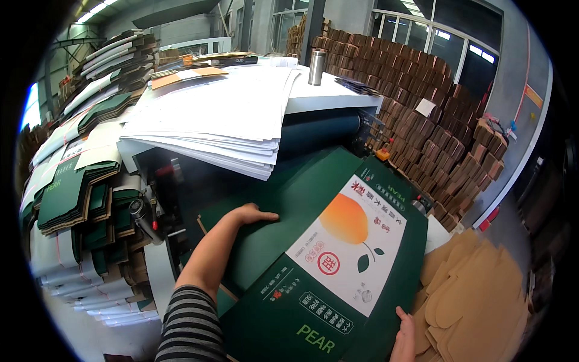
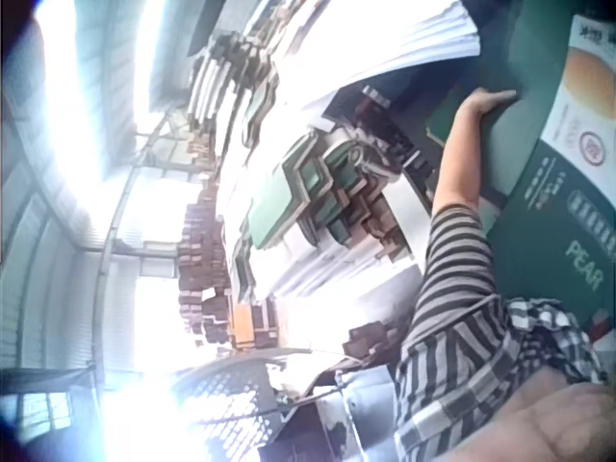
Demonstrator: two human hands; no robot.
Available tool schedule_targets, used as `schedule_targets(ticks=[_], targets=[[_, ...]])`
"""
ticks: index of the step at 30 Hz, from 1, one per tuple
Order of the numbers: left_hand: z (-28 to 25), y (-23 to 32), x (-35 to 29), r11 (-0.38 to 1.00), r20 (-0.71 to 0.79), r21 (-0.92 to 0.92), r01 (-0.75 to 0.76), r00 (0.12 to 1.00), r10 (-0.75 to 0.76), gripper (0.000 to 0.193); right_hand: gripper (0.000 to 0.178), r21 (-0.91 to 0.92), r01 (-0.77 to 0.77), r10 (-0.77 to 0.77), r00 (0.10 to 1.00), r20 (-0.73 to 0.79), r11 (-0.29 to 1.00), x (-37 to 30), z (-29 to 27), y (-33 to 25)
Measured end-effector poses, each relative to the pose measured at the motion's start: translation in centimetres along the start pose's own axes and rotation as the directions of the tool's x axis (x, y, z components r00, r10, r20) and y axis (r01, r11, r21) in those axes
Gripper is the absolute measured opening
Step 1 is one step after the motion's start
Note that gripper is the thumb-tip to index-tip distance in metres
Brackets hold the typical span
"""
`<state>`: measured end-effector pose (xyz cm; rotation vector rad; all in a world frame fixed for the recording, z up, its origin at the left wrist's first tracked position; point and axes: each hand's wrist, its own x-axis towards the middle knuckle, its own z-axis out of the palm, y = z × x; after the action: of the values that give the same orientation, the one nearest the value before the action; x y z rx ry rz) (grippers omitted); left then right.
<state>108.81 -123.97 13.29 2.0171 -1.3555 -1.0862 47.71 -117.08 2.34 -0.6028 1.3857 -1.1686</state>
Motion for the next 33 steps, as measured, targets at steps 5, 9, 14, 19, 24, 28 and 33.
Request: schedule_targets(ticks=[5, 9, 14, 19, 24, 28, 33], targets=[[3.4, -4.0, 0.0, 0.998, -0.113, 0.051, 0.033, 0.993, -0.027, 0.101, 0.035, 0.071, -0.039, 0.029, 0.990, 0.138, 0.997, 2.8, -1.5, 1.1], [2.4, -0.2, -3.6, 0.946, -0.307, 0.293, 0.136, 0.951, -0.041, 0.077, 0.038, 0.020, -0.103, 0.098, 0.979, 0.176, 0.994, 4.2, -2.6, 1.6], [0.6, -3.3, -10.5, 0.996, -0.649, 0.031, -0.082, 0.756, 0.082, 0.056, 0.043, 0.066, -0.312, 0.292, 0.932, 0.216, 0.948, 5.0, -3.1, 1.9], [-0.5, -14.6, -23.1, 0.934, -0.905, -0.293, -0.204, 0.373, -0.203, 0.031, 0.046, 0.071, -0.353, 0.313, 0.892, 0.326, 0.933, 3.3, -2.0, 1.0], [4.9, -29.0, -35.5, 0.858, -0.864, -0.492, -0.146, 0.199, -0.462, 0.028, 0.051, 0.054, -0.418, 0.366, 0.844, 0.391, 0.907, 4.3, -2.2, 1.5], [10.4, -29.7, -41.6, 0.711, -0.742, -0.670, -0.214, 0.233, -0.629, 0.024, 0.059, -0.037, -0.408, 0.393, 0.846, 0.361, 0.912, 1.1, -1.9, 0.2], [14.4, -33.3, -48.6, 0.701, -0.722, -0.690, -0.182, 0.249, -0.646, 0.018, 0.060, -0.376, -0.094, 0.153, 0.980, 0.130, 0.922, -0.8, -1.7, -1.1]])
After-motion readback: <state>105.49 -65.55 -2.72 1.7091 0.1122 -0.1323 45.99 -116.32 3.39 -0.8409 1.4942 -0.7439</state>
